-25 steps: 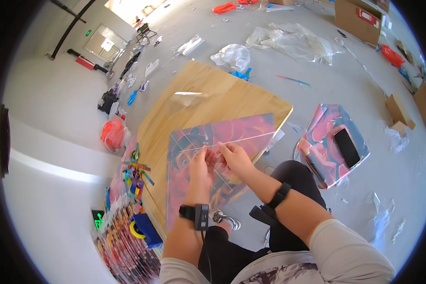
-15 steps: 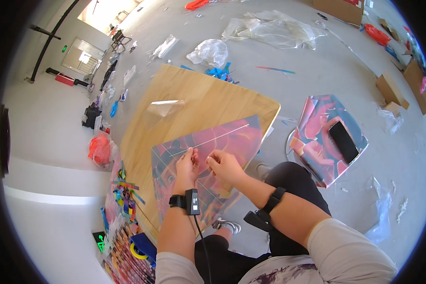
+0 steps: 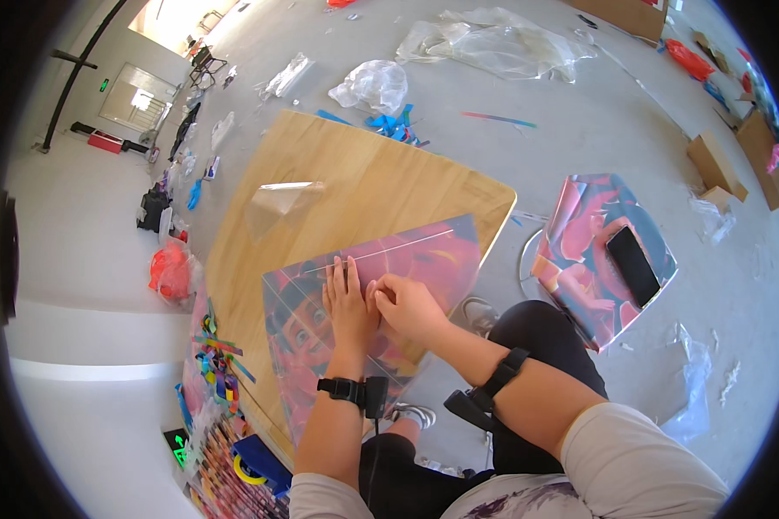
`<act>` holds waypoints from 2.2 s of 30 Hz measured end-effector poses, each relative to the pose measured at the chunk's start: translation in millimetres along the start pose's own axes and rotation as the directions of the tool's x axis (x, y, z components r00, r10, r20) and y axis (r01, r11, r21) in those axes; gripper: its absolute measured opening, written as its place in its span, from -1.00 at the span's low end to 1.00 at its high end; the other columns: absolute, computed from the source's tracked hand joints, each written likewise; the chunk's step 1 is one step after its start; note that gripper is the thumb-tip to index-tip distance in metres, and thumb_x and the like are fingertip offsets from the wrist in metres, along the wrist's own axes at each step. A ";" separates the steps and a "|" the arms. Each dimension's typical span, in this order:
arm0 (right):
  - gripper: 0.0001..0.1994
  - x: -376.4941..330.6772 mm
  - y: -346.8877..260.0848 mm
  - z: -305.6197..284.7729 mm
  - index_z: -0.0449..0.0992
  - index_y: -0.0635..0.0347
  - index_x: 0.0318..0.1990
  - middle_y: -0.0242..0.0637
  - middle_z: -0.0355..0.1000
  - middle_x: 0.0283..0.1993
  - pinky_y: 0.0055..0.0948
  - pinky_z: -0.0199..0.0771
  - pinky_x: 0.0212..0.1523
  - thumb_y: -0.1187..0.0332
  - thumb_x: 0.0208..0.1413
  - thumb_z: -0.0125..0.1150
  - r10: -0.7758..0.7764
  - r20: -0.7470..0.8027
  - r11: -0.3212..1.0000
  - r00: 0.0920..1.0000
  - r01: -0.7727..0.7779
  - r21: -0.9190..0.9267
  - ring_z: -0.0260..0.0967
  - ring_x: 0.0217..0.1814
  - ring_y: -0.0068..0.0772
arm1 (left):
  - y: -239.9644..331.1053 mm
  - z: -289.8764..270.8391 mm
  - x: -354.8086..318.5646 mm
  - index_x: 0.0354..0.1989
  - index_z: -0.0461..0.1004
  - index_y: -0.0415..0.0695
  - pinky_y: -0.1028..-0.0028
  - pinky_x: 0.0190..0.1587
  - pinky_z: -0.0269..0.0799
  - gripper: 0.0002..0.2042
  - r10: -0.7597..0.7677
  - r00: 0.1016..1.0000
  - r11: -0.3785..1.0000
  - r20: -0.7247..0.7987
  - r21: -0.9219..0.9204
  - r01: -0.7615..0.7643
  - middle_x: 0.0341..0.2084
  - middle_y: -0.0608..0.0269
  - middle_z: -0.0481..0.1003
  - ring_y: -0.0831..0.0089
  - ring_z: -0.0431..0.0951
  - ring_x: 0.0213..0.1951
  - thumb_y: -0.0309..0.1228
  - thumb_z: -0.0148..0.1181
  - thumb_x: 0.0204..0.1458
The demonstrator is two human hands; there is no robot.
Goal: Assembling and packing kites in a manufacturing environment.
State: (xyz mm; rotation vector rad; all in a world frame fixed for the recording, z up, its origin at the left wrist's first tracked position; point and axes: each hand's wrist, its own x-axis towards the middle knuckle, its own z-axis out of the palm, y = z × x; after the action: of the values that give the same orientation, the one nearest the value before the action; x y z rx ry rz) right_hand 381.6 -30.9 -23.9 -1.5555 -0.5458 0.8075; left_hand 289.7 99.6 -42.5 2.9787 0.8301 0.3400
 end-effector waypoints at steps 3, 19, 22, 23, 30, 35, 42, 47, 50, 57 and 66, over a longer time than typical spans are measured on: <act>-0.80 4.3 -1.8 -15.6 0.58 0.21 -0.12 -0.20 0.55 0.05 -0.16 0.38 0.18 0.37 0.19 0.11 -0.314 -0.038 0.881 0.949 0.276 -0.383 0.44 0.18 -0.11 | 6.3 0.0 2.2 0.44 0.15 -0.16 0.02 0.44 -0.08 -0.40 0.019 0.999 0.999 0.029 -0.041 -0.018 0.45 -0.11 0.06 -0.06 0.04 0.46 -0.17 0.02 0.27; -0.47 7.3 21.6 -26.7 0.36 0.15 0.32 -0.33 0.19 0.47 0.07 -0.16 0.53 0.25 0.19 0.12 -0.402 0.023 0.576 0.915 0.272 -0.771 -0.11 0.61 -0.23 | 10.0 3.7 3.0 0.43 0.16 -0.19 0.05 0.44 -0.09 -0.40 0.004 0.999 0.998 -0.033 -0.064 -0.006 0.44 -0.09 0.09 -0.02 0.06 0.46 -0.12 -0.03 0.29; -0.48 7.4 22.0 -27.0 0.37 0.11 0.31 -0.34 0.18 0.48 0.08 -0.17 0.53 0.24 0.19 0.12 -0.397 0.025 0.562 0.917 0.264 -0.784 -0.11 0.61 -0.21 | 10.2 4.2 2.4 0.43 0.14 -0.20 0.06 0.44 -0.09 -0.39 -0.008 1.000 0.998 -0.027 -0.055 0.006 0.44 -0.11 0.08 -0.01 0.06 0.46 -0.12 -0.03 0.29; -0.47 7.8 21.6 -27.0 0.36 0.12 0.32 -0.33 0.18 0.48 0.07 -0.19 0.53 0.21 0.20 0.12 -0.395 0.039 0.555 0.918 0.272 -0.786 -0.12 0.62 -0.20 | 10.1 4.5 1.7 0.44 0.14 -0.20 0.06 0.44 -0.09 -0.38 -0.015 0.999 0.998 -0.029 -0.061 0.014 0.45 -0.11 0.08 -0.01 0.05 0.46 -0.11 -0.03 0.29; -0.46 9.2 20.4 -30.7 0.36 0.12 0.32 -0.32 0.16 0.50 0.07 -0.20 0.54 0.18 0.20 0.12 -0.376 0.061 0.565 0.925 0.281 -0.776 -0.15 0.62 -0.17 | 9.5 6.4 1.8 0.45 0.13 -0.17 0.04 0.45 -0.12 -0.38 -0.038 0.999 0.998 -0.013 -0.044 0.038 0.46 -0.10 0.05 0.00 0.03 0.47 -0.09 -0.06 0.30; -0.47 7.8 19.9 -29.2 0.36 0.11 0.32 -0.33 0.15 0.50 0.07 -0.19 0.54 0.18 0.20 0.12 -0.370 0.066 0.549 0.927 0.276 -0.789 -0.15 0.62 -0.18 | 8.8 9.3 1.4 0.47 0.10 -0.14 0.03 0.45 -0.17 -0.39 -0.088 0.996 0.994 -0.018 0.056 0.089 0.46 -0.12 0.04 -0.02 0.01 0.48 -0.10 -0.13 0.32; -0.48 8.8 18.8 -29.7 0.37 0.08 0.31 -0.35 0.16 0.49 0.04 -0.18 0.54 0.18 0.20 0.13 -0.375 0.059 0.540 0.925 0.270 -0.797 -0.14 0.62 -0.21 | 8.8 8.1 2.6 0.48 0.10 -0.11 0.00 0.45 -0.18 -0.39 -0.109 0.994 0.992 -0.014 0.062 0.109 0.47 -0.08 0.04 -0.01 0.00 0.48 -0.08 -0.11 0.32; -0.48 8.5 18.4 -30.1 0.37 0.07 0.31 -0.37 0.18 0.48 0.04 -0.18 0.53 0.19 0.19 0.13 -0.381 0.050 0.543 0.923 0.267 -0.796 -0.13 0.62 -0.22 | 10.0 4.8 2.9 0.46 0.13 -0.11 0.00 0.45 -0.19 -0.40 -0.110 0.994 0.994 0.004 -0.013 0.110 0.47 0.01 0.06 0.02 0.01 0.48 -0.10 -0.08 0.31; -0.48 8.7 18.5 -28.6 0.37 0.07 0.31 -0.38 0.18 0.48 0.03 -0.18 0.53 0.19 0.19 0.13 -0.377 0.043 0.544 0.925 0.259 -0.798 -0.12 0.62 -0.24 | 9.9 4.9 2.5 0.44 0.15 -0.16 0.00 0.45 -0.19 -0.40 -0.109 0.994 0.994 -0.014 -0.016 0.109 0.47 0.01 0.08 0.03 0.02 0.48 -0.10 -0.08 0.31; -0.47 8.4 19.3 -28.3 0.36 0.08 0.33 -0.39 0.18 0.48 0.00 -0.20 0.54 0.20 0.20 0.11 -0.368 0.035 0.555 0.929 0.249 -0.794 -0.13 0.62 -0.26 | 7.9 5.5 4.2 0.44 0.12 -0.21 -0.03 0.44 -0.15 -0.36 -0.095 0.995 0.995 -0.003 -0.022 0.095 0.46 0.03 0.10 0.06 0.03 0.48 -0.06 -0.05 0.29; -0.46 9.0 18.4 -27.1 0.34 0.11 0.33 -0.36 0.17 0.49 -0.02 -0.20 0.55 0.20 0.20 0.11 -0.379 0.016 0.560 0.925 0.243 -0.792 -0.13 0.62 -0.23 | 7.8 5.7 4.8 0.43 0.14 -0.19 -0.02 0.41 -0.10 -0.36 -0.085 0.996 0.996 -0.025 -0.032 0.084 0.44 0.04 0.13 0.05 0.05 0.47 -0.05 -0.04 0.28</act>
State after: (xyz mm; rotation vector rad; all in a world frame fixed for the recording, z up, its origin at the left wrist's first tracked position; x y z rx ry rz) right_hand 406.0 -44.7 -43.1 -2.2094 -1.1320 0.1175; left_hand 298.9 95.5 -46.4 2.9062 0.9417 0.3860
